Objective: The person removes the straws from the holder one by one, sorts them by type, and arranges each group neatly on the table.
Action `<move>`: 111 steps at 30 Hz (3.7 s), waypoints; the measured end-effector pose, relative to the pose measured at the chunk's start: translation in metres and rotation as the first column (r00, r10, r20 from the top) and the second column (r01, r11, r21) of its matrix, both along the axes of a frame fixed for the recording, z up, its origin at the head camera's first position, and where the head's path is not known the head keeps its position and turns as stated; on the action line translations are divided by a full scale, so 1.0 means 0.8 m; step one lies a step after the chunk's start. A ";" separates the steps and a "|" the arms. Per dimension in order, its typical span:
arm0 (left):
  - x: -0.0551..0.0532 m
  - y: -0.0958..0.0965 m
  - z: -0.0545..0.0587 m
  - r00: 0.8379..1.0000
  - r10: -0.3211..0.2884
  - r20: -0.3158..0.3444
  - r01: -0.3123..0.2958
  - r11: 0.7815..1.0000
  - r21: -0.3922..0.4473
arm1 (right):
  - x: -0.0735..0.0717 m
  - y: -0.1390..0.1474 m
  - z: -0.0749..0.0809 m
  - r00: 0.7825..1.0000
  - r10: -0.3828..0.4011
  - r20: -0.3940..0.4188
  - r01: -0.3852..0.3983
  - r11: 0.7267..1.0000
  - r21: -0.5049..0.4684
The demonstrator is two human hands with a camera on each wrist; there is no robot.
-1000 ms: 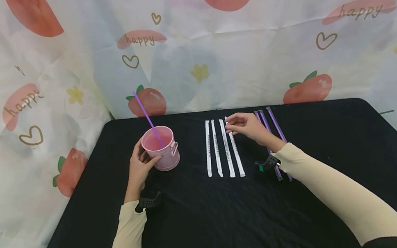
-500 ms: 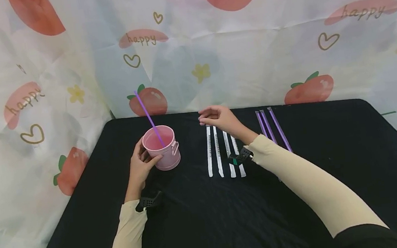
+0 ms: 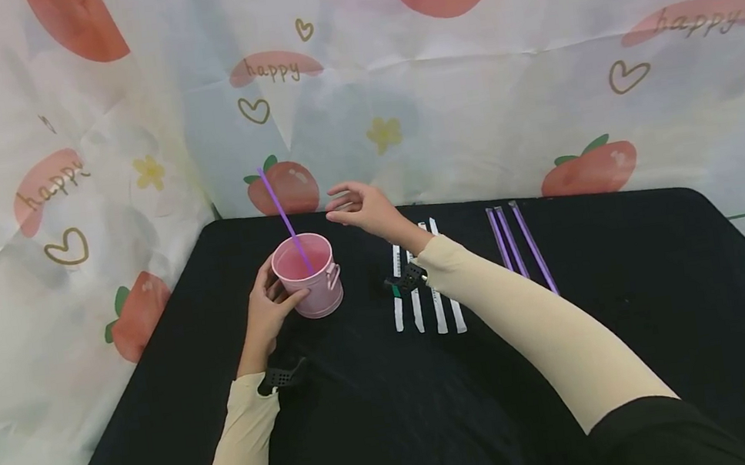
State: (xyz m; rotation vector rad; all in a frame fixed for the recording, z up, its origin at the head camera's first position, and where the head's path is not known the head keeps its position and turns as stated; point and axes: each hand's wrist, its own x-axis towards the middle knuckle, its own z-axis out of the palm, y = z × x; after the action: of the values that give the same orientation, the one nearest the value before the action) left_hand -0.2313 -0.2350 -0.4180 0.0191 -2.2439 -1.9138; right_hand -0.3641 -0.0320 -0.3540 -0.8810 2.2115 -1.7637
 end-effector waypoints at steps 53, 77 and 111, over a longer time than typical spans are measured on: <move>-0.001 0.001 0.000 1.000 -0.017 -0.005 0.017 1.000 0.023 | 0.012 -0.091 -0.003 0.996 -0.079 0.030 0.072 0.981 0.180; 0.001 0.000 0.002 1.000 -0.009 0.003 0.009 1.000 0.020 | 0.020 -0.076 0.025 0.994 0.003 0.105 -0.002 1.000 -0.014; 0.008 0.008 0.012 0.999 -0.005 0.039 0.006 1.000 -0.017 | 0.033 0.016 0.126 0.999 0.033 0.032 -0.022 0.949 -0.316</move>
State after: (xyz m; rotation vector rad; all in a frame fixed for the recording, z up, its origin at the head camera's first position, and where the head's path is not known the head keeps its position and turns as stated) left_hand -0.2245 -0.2287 -0.4086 0.0479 -2.2877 -1.9123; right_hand -0.3378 -0.0190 -0.2530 -0.9249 1.9138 -2.1398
